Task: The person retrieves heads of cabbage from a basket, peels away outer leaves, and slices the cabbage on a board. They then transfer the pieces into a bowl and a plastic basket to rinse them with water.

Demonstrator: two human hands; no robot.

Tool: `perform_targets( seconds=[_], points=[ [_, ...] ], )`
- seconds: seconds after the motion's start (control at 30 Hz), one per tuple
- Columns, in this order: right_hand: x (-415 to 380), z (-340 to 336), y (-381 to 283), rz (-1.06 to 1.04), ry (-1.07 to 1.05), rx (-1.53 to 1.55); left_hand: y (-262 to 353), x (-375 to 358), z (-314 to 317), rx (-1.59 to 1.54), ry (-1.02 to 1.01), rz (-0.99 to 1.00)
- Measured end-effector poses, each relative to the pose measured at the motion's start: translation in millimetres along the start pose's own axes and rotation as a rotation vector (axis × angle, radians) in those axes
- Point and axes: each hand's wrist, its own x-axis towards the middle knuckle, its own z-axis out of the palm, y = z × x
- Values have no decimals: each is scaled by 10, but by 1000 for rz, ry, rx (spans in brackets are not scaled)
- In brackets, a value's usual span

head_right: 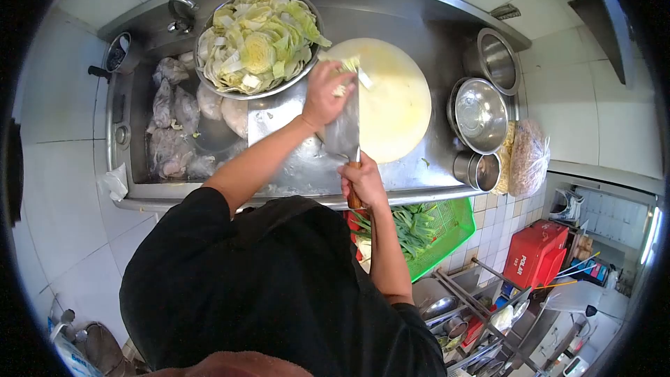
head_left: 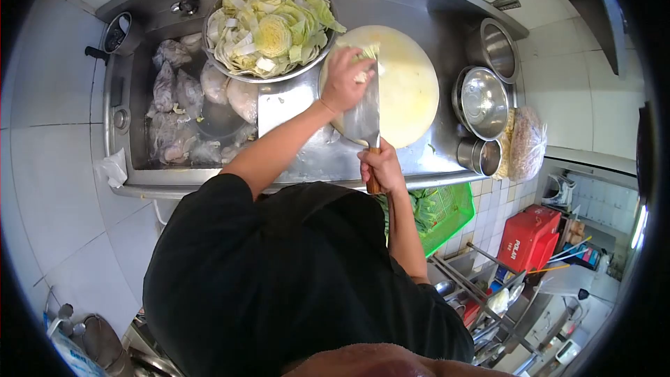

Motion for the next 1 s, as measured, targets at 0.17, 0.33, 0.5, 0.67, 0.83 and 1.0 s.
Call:
perform_targets(
  seconds=[0.17, 0.33, 0.5, 0.67, 0.83, 1.0],
  points=[
    [155, 429, -645, -70, -48, -132, -664, 642, -705, 27, 31, -161],
    [261, 321, -508, -105, 130, -155, -810, 714, -925, 733, -565, -749],
    [161, -97, -317, -112, 328, -182, -1078, 637, -869, 675, -750, -852],
    [90, -329, -324, -96, 425, -192, -1319, 772, -968, 591, -880, -803],
    [232, -348, -685, -163, 418, -245, -1444, 839, -1001, 503, -729, -783],
    [790, -364, -1468, -351, 230, -31, -1279, 1004, -1230, 253, -521, -786]
  ],
)
